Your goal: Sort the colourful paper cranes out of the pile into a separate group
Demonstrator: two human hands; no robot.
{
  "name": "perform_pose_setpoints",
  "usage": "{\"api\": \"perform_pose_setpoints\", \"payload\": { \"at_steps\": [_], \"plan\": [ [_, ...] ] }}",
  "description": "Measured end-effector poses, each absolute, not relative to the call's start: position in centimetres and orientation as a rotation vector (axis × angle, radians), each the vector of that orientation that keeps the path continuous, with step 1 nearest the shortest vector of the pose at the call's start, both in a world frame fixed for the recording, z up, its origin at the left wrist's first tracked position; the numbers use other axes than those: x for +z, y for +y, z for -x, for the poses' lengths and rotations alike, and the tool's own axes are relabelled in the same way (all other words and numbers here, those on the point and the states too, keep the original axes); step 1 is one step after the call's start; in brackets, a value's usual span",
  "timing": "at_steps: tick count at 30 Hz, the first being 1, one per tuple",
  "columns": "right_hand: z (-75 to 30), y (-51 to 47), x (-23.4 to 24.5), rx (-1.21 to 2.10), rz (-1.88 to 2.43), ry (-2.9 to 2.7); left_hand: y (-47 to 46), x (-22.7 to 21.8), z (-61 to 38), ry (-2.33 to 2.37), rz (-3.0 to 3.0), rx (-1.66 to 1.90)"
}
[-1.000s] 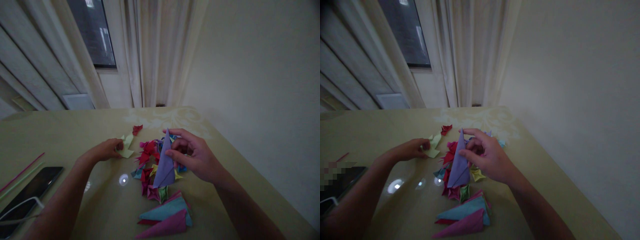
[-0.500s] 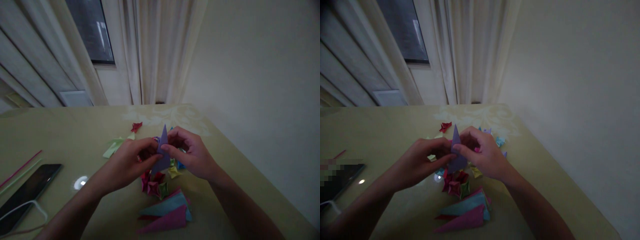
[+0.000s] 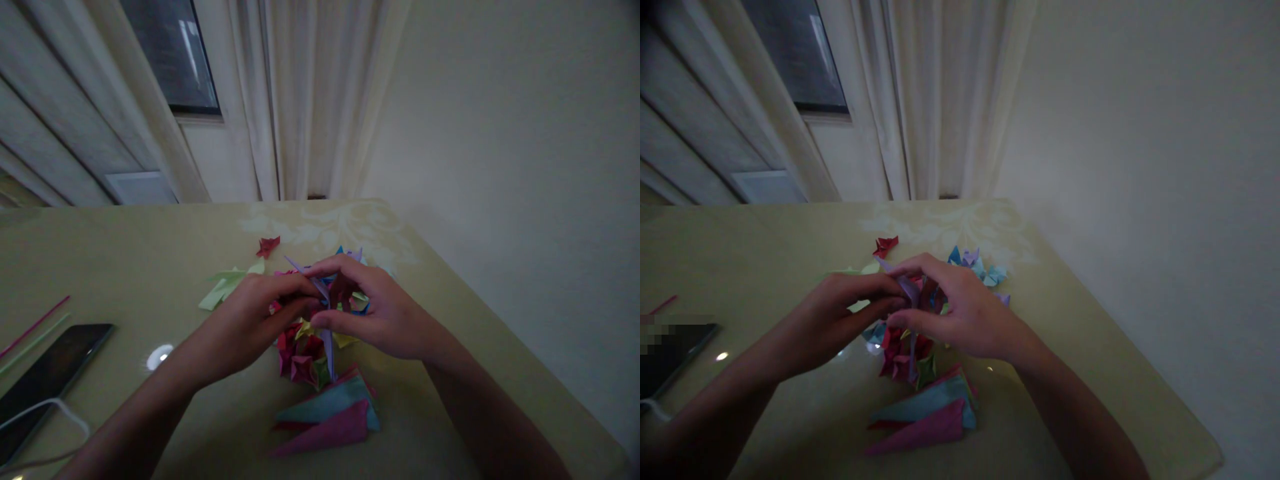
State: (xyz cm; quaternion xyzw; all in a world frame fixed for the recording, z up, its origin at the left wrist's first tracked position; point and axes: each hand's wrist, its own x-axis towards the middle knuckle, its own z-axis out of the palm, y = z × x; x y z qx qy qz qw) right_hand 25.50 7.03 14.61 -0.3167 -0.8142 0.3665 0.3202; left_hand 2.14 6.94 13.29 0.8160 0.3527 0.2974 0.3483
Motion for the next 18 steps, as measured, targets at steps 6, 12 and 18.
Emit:
{"api": "perform_pose_setpoints", "payload": {
  "at_steps": [6,12,18],
  "plan": [
    [-25.6,7.2,13.6,0.755,0.861,-2.539,8.9,14.0,3.0,1.006,-2.241,0.599],
    [-24.9,5.8,11.4,0.814,0.722,-2.900,14.5,9.4,9.5,1.853,-2.319,0.356],
    [-23.3,4.1,9.5,0.632,0.756,-3.061,16.8,3.8,10.1,1.907,-2.248,-0.139]
  ]
}}
